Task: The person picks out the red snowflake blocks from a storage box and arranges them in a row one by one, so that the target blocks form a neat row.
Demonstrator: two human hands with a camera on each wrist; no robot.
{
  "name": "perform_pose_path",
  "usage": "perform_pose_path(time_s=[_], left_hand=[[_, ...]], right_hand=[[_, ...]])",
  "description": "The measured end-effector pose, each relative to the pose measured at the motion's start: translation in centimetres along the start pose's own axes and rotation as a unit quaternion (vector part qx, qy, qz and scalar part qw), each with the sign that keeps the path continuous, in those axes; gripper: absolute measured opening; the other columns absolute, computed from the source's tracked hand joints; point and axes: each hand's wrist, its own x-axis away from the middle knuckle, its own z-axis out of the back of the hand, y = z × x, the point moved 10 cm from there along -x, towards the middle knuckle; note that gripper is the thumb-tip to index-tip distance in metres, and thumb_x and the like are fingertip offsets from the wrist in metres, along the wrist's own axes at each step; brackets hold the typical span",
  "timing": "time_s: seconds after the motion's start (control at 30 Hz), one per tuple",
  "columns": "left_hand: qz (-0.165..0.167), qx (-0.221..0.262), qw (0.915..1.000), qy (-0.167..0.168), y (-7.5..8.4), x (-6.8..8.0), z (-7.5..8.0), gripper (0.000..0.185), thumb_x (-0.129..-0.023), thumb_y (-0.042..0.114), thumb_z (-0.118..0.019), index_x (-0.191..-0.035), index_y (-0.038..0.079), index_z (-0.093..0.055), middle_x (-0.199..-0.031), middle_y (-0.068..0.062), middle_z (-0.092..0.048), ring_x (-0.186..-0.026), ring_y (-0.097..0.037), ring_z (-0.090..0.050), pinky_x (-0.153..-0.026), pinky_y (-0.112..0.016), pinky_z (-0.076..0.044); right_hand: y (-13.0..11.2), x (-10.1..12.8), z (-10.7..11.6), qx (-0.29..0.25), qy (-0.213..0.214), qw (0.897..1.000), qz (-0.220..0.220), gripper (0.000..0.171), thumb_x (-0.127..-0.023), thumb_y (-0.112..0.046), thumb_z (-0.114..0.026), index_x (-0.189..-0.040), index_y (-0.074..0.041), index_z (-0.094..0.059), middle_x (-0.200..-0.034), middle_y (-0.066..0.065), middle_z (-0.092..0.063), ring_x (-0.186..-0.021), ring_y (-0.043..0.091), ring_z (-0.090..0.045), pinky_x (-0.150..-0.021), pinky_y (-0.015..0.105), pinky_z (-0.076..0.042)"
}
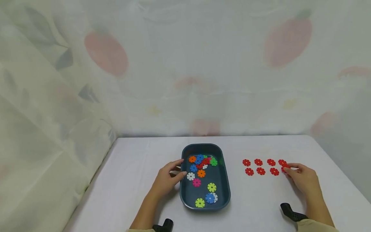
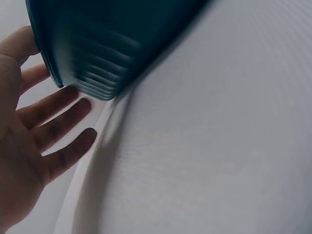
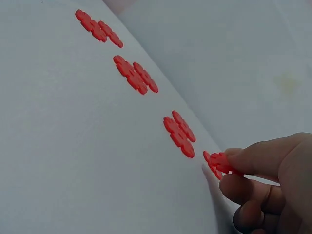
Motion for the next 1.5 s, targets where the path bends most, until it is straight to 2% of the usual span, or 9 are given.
perform_pose_path(time_s=[0.17, 0.43, 0.6, 0.73, 0.87, 1.0, 1.13, 1.33, 1.5], left_hand=[[-0.022, -0.011, 0.9986, 0.047, 0.8, 0.0, 1.2, 0.046, -0.08, 0.047, -0.07, -0.122, 0.029, -0.062, -0.13, 0.01, -0.054, -0.116, -0.011, -0.053, -0.085, -0.037, -0.055], [-0.028, -0.007, 0.9982, 0.052, 0.6, 0.1, 1.1, 0.045, -0.08, 0.044, -0.071, -0.12, 0.024, -0.065, -0.121, 0.009, -0.057, -0.108, -0.012, -0.055, -0.081, -0.032, -0.056], [-0.009, 0.004, 0.9997, 0.023, -0.4, 0.1, 0.6, 0.048, -0.081, 0.043, -0.07, -0.124, 0.023, -0.063, -0.104, 0.01, -0.06, -0.094, -0.012, -0.057, -0.076, -0.024, -0.054], [-0.007, 0.04, 0.9992, -0.007, -0.8, 0.0, 0.2, 0.048, -0.082, 0.035, -0.072, -0.127, 0.023, -0.06, -0.124, 0.011, -0.057, -0.112, -0.014, -0.055, -0.085, -0.03, -0.054], [-0.015, 0.08, 0.9965, -0.019, 0.6, 0.4, 0.4, 0.05, -0.082, 0.021, -0.073, -0.129, 0.015, -0.058, -0.145, 0.002, -0.044, -0.131, -0.023, -0.043, -0.095, -0.047, -0.049], [-0.012, 0.093, 0.9949, -0.037, 2.3, 0.8, 0.6, 0.053, -0.082, 0.021, -0.073, -0.131, 0.013, -0.056, -0.146, 0.0, -0.042, -0.134, -0.021, -0.041, -0.1, -0.052, -0.043], [-0.009, 0.088, 0.9948, -0.05, 2.8, 0.9, 0.6, 0.058, -0.082, 0.029, -0.073, -0.134, 0.011, -0.053, -0.147, 0.0, -0.041, -0.134, -0.02, -0.04, -0.101, -0.051, -0.043], [-0.008, 0.096, 0.9938, -0.056, 2.3, 0.7, 0.4, 0.062, -0.082, 0.03, -0.072, -0.136, 0.009, -0.051, -0.148, 0.001, -0.04, -0.134, -0.017, -0.041, -0.101, -0.048, -0.043], [-0.012, 0.113, 0.9922, -0.049, 0.9, 0.1, -0.3, 0.058, -0.083, 0.021, -0.072, -0.136, 0.009, -0.051, -0.148, 0.004, -0.039, -0.134, -0.019, -0.041, -0.1, -0.051, -0.044]], right_hand=[[-0.3, -0.1, -0.4, 0.02, 0.0, 1.0, 0.013, 0.062, -0.088, -0.049, -0.057, -0.128, -0.001, -0.053, -0.09, 0.014, -0.057, -0.085, 0.027, -0.046, -0.06, 0.032, -0.039], [-0.3, -0.1, -0.6, 0.021, 0.003, 1.0, 0.007, 0.063, -0.088, -0.051, -0.057, -0.127, -0.001, -0.054, -0.106, 0.023, -0.055, -0.095, 0.036, -0.046, -0.067, 0.041, -0.044], [0.3, -0.2, -0.7, 0.017, 0.01, 1.0, -0.004, 0.063, -0.088, -0.051, -0.057, -0.127, -0.002, -0.054, -0.092, 0.015, -0.057, -0.088, 0.03, -0.046, -0.063, 0.036, -0.04], [0.4, -0.1, -0.8, 0.014, 0.012, 1.0, -0.001, 0.062, -0.088, -0.05, -0.057, -0.127, -0.002, -0.055, -0.084, 0.011, -0.057, -0.082, 0.026, -0.047, -0.06, 0.032, -0.039], [0.3, -0.1, -0.8, 0.015, 0.017, 1.0, 0.007, 0.06, -0.089, -0.049, -0.057, -0.126, -0.002, -0.056, -0.082, 0.01, -0.058, -0.08, 0.026, -0.048, -0.06, 0.033, -0.039], [0.2, 0.0, -0.7, 0.02, 0.021, 1.0, 0.009, 0.058, -0.089, -0.048, -0.056, -0.125, -0.003, -0.056, -0.086, 0.012, -0.059, -0.082, 0.027, -0.048, -0.061, 0.034, -0.039], [0.2, 0.0, -0.6, 0.021, 0.025, 0.999, 0.007, 0.058, -0.089, -0.048, -0.057, -0.125, -0.003, -0.056, -0.087, 0.012, -0.058, -0.082, 0.027, -0.047, -0.061, 0.034, -0.039], [0.2, -0.2, -0.6, 0.022, 0.026, 0.999, 0.01, 0.06, -0.088, -0.05, -0.056, -0.125, -0.003, -0.056, -0.089, 0.013, -0.059, -0.084, 0.028, -0.047, -0.061, 0.034, -0.04], [0.3, -0.3, -0.5, 0.026, 0.022, 0.999, 0.008, 0.06, -0.088, -0.05, -0.057, -0.126, -0.003, -0.056, -0.093, 0.015, -0.057, -0.088, 0.03, -0.046, -0.062, 0.036, -0.04]])
